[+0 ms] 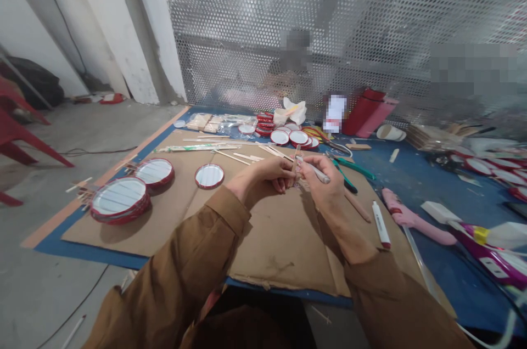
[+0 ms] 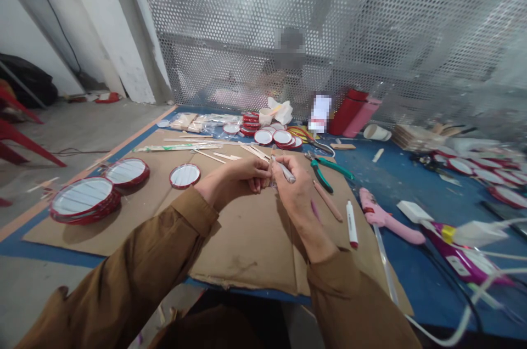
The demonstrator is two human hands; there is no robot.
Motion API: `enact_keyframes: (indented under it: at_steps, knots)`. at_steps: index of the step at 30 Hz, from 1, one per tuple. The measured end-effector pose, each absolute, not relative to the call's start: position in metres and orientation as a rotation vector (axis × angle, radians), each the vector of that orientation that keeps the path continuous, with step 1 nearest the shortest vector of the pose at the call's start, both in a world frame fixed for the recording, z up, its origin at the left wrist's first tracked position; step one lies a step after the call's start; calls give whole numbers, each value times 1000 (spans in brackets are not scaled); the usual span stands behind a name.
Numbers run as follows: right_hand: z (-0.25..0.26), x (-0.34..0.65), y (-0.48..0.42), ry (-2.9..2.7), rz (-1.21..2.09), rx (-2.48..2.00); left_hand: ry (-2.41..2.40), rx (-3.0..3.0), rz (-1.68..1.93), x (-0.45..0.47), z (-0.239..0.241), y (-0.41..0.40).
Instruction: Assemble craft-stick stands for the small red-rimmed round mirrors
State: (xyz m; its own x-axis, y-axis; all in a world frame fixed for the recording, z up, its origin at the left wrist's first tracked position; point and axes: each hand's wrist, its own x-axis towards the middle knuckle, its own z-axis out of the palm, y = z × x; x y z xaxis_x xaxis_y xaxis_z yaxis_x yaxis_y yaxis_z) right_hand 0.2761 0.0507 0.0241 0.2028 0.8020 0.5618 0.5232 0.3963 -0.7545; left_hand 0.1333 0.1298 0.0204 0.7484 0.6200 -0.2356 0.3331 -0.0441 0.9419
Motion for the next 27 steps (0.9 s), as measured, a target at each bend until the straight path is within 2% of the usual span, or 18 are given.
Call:
enact_keyframes:
  at_steps: [27]
  knots:
    - [21,279,53,-1446,278,-1235,799,1657,269,134,20,130]
